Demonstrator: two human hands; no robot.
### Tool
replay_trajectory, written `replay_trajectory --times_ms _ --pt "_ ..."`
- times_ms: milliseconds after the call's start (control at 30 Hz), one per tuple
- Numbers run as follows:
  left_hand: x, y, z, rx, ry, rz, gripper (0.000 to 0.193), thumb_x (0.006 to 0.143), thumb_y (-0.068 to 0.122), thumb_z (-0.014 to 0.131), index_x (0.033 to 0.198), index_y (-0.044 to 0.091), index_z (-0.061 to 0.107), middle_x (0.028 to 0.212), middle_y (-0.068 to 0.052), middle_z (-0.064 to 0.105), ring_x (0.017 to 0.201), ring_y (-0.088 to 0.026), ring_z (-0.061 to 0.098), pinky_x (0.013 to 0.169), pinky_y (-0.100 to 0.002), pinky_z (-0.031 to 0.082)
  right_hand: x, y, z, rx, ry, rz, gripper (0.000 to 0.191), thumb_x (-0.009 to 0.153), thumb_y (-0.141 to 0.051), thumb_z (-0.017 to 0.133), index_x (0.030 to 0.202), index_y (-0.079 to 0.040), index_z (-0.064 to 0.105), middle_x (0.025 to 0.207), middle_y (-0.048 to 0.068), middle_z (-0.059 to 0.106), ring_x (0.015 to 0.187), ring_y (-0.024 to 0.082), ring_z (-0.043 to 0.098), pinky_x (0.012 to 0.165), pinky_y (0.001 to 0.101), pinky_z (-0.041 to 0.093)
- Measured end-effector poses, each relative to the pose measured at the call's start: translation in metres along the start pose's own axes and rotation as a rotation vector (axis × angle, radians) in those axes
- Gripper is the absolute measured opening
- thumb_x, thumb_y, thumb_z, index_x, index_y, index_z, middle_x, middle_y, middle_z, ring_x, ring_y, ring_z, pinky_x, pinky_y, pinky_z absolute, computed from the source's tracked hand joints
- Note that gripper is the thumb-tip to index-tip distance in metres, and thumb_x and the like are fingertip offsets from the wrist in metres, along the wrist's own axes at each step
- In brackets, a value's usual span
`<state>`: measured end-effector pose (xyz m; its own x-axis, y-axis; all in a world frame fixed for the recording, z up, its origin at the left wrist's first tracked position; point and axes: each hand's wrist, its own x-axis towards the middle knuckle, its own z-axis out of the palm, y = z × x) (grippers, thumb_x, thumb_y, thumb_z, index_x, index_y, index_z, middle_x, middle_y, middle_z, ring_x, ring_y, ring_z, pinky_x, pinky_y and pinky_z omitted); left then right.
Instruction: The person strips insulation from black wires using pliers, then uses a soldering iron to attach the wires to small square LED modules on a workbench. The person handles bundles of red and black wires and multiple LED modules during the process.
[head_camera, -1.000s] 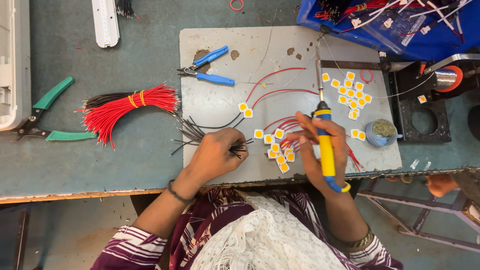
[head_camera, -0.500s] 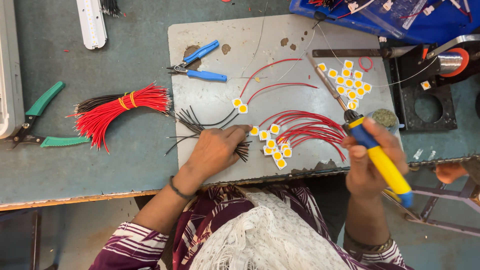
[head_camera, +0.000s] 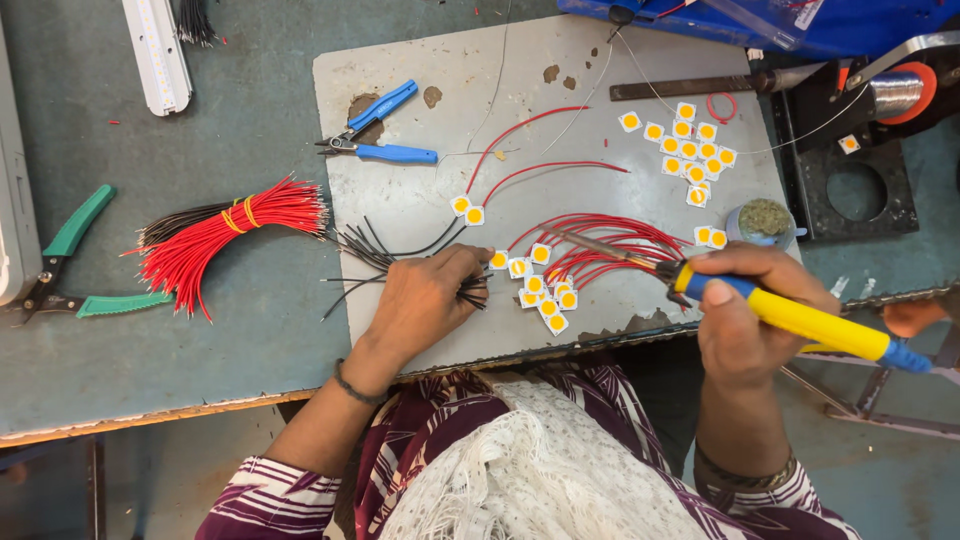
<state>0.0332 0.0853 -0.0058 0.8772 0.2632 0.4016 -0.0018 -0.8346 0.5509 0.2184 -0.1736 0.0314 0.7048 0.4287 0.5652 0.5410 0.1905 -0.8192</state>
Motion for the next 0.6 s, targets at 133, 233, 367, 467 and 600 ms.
replay_trajectory --times_ms 133,233,367,467,600 --pt "0.000 0.000 0.002 0.021 0.000 -0.004 0.013 0.081 0.008 0.074 0.091 0.006 0.065 0.102 0.000 0.077 0.062 -0.025 0.068 0.053 -0.037 0.052 0.006 -0.008 0.005 -0.049 -0.155 0.082 0.020 0.096 -0.015 0.069 0.097 0.005 0.068 0.088 0.010 0.072 0.073 0.010 0.065 0.070 0.0194 0.051" --pt "0.000 0.000 0.002 0.040 0.012 0.019 0.013 0.081 0.007 0.074 0.090 0.006 0.065 0.104 0.000 0.077 0.064 -0.026 0.068 0.053 -0.037 0.052 0.010 -0.010 0.015 -0.045 -0.193 0.118 0.017 0.093 -0.012 0.070 0.097 0.004 0.066 0.085 0.008 0.070 0.070 0.007 0.063 0.066 0.0181 0.049" --pt "0.000 -0.001 0.003 0.051 0.004 0.008 0.012 0.079 0.006 0.073 0.089 0.006 0.066 0.104 0.000 0.076 0.063 -0.025 0.068 0.053 -0.038 0.052 0.011 -0.011 0.026 -0.017 -0.245 0.192 0.015 0.091 -0.008 0.072 0.098 0.003 0.063 0.084 0.006 0.068 0.071 0.004 0.061 0.065 0.0183 0.046" --pt "-0.001 -0.001 0.003 0.039 0.000 0.013 0.011 0.079 0.007 0.073 0.087 0.006 0.065 0.106 0.001 0.076 0.065 -0.025 0.068 0.054 -0.037 0.053 0.014 -0.010 0.031 -0.039 -0.299 0.202 0.015 0.089 -0.007 0.072 0.095 0.003 0.063 0.082 0.005 0.068 0.069 0.004 0.061 0.062 0.0190 0.046" --pt "-0.001 -0.001 0.002 0.036 -0.008 0.006 0.013 0.079 0.008 0.075 0.090 0.006 0.067 0.105 0.001 0.076 0.066 -0.025 0.069 0.056 -0.038 0.053 0.014 -0.010 0.037 -0.044 -0.348 0.217 0.014 0.089 -0.008 0.072 0.094 0.003 0.064 0.081 0.005 0.071 0.069 0.005 0.063 0.062 0.0195 0.049"
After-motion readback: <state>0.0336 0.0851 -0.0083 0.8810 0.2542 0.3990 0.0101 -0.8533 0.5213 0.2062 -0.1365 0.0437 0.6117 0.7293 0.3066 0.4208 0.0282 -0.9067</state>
